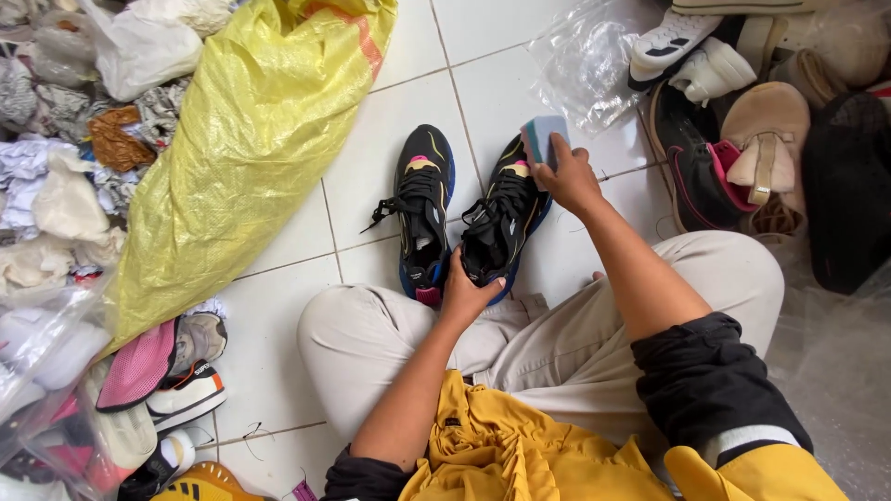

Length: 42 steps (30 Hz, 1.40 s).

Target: The person sits on the floor and scrubs a pair of black and blue sneakers with a blue sponge. They hold one shoe steady with the left hand and scrub the upper, sides, and heel with the right hand, then switch to the other shoe and repeat the scrubbing process.

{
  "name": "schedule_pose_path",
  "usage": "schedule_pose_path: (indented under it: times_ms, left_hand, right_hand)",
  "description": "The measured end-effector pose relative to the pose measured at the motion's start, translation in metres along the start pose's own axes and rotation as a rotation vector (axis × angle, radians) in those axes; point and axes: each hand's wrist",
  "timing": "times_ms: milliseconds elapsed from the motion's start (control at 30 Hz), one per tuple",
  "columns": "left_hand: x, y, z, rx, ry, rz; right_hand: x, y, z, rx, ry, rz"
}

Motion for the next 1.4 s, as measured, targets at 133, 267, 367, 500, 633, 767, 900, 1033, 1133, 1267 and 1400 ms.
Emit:
schedule_pose_path:
  times_ms: [133,267,367,500,633,767,900,1033,1133,1267,1400]
  left_hand:
    - [-0.001,-0.002,-0.002,-0.028,-0.008,0.007]
    - [0.0,0.0,0.004,-0.023,-0.007,0.011]
    - [0.001,-0.002,0.005,-0.007,-0.012,0.007]
    - [-0.001,-0.003,0.0,-0.022,-0.008,0.02]
    - [-0.001,-0.005,0.002,-0.01,-0.009,0.02]
    - [-0.001,-0.005,0.001,0.006,-0.003,0.018]
    - [0.001,-0.007,0.004,0.031,-0.051,0.016]
    - [0.005,-0.008,0.015,0.053,-0.049,0.007]
    - [0.002,-0.006,0.012,0.058,-0.004,0.017]
    - [-0.003,-0.008,0.008,0.013,0.007,0.052]
    - [-0.003,-0.004,0.007,-0.021,-0.015,0.065]
  right_hand:
    - [-0.01,0.008,0.012,-0.016,0.161,0.064]
    - [-0.011,0.017,0.018,-0.024,0.209,0.093]
    - [-0.015,0.029,0.026,-0.03,0.251,0.115]
    - [-0.023,0.053,0.041,-0.073,0.329,0.165]
    - [-0.024,0.077,0.05,-0.108,0.396,0.238]
    - [-0.017,0.093,0.05,-0.133,0.442,0.245]
    - [-0.011,0.1,0.045,-0.209,0.497,0.271]
    - [-0.022,0.11,0.052,-0.231,0.506,0.37]
    - [-0.086,0.13,0.096,-0.149,0.316,0.571]
    - [-0.082,0.083,0.06,-0.141,0.189,0.388]
    - [-0.031,0.042,0.019,-0.134,0.442,0.131]
Point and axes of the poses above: each hand's wrist, its own y-axis away from the middle knuckle, its own x-axis out of the palm, z = x × y, and after that the axes turned 12 degrees about x, right-handed
